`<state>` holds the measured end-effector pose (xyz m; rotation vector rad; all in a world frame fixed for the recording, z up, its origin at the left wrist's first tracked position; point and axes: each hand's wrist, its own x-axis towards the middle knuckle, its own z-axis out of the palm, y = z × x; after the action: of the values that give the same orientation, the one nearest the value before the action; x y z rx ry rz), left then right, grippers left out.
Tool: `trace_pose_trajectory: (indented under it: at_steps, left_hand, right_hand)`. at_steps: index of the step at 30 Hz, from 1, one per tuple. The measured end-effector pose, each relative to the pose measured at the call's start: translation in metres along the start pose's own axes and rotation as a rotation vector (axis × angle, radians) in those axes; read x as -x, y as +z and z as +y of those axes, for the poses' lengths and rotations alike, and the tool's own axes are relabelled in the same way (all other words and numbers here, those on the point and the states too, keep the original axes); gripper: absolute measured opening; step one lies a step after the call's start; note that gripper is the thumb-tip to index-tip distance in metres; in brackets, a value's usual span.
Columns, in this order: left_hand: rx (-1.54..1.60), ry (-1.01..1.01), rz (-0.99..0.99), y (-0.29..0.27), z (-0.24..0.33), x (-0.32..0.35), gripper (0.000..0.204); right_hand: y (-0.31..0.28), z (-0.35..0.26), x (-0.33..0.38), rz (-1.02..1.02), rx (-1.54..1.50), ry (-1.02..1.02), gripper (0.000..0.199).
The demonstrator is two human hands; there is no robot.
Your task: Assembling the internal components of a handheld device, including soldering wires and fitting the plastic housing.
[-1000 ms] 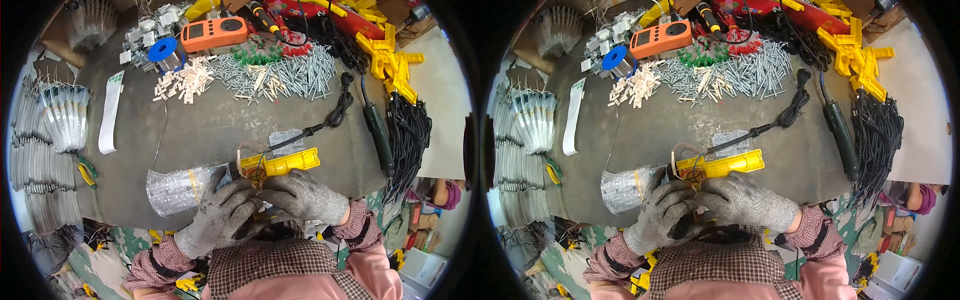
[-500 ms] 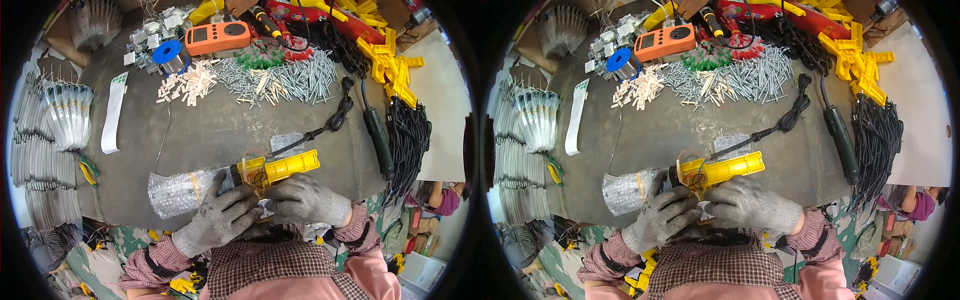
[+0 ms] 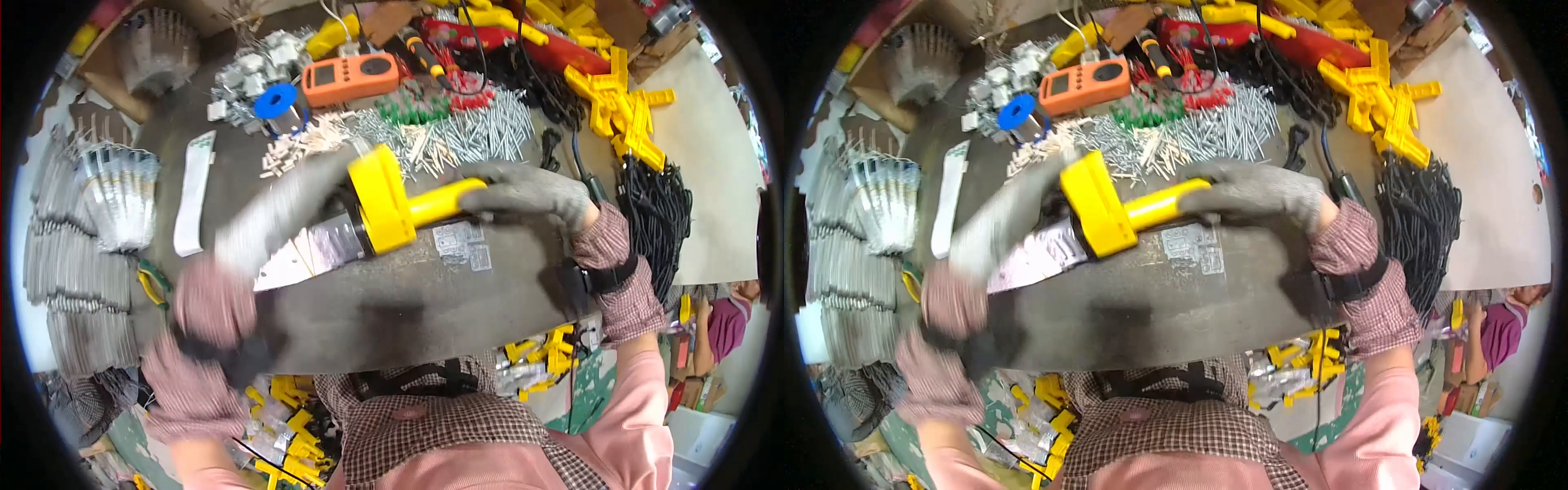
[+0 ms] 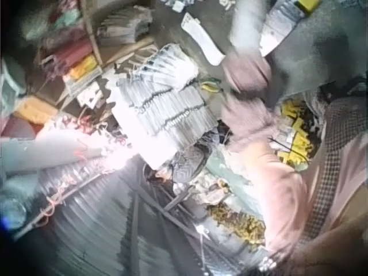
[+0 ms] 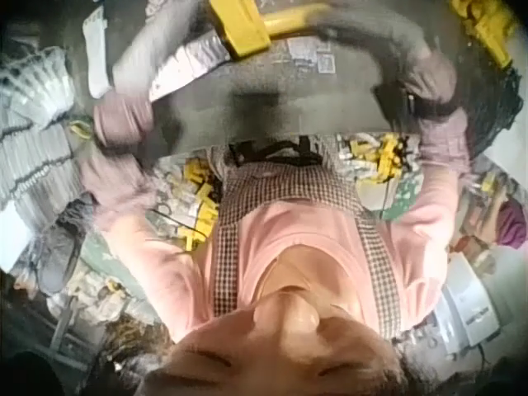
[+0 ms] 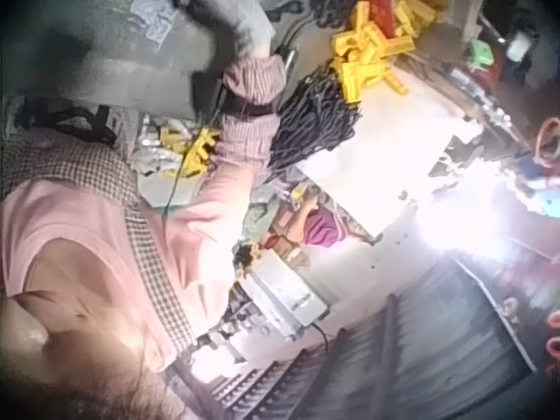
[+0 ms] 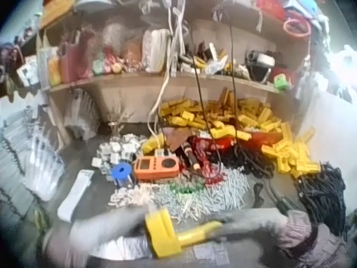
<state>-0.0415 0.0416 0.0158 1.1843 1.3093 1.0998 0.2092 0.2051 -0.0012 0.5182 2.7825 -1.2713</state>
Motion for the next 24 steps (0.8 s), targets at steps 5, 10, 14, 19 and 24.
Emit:
trace_pose_trajectory:
  at_steps: [5, 10, 14, 19, 24]
  left_hand:
    - [-0.581, 0.096, -0.155, 0.006, -0.026, 0.025, 0.034]
    - [-1.271, 0.659, -0.198, 0.044, -0.066, 0.08, 0.037]
    - [-1.147, 0.65, -0.165, 0.036, -0.062, 0.066, 0.044]
    - [-1.176, 0.645, -0.219, 0.014, -0.066, 0.048, 0.057]
    - [-1.154, 0.614, -0.242, 0.011, -0.067, 0.056, 0.055]
  right_hand:
    - [0.025, 0.025, 0.011, 0.077, 0.214, -0.038, 0.038]
    - [0.044, -0.018, 0.049, 0.323, 0.364, -0.077, 0.033]
    - [0.013, 0.014, 0.056, 0.725, 0.393, 0.074, 0.025]
    - [-0.068, 0.077, 0.013, 0.799, 0.613, 0.761, 0.024]
    - [-0.068, 0.096, -0.004, 1.194, 0.62, 0.452, 0.036]
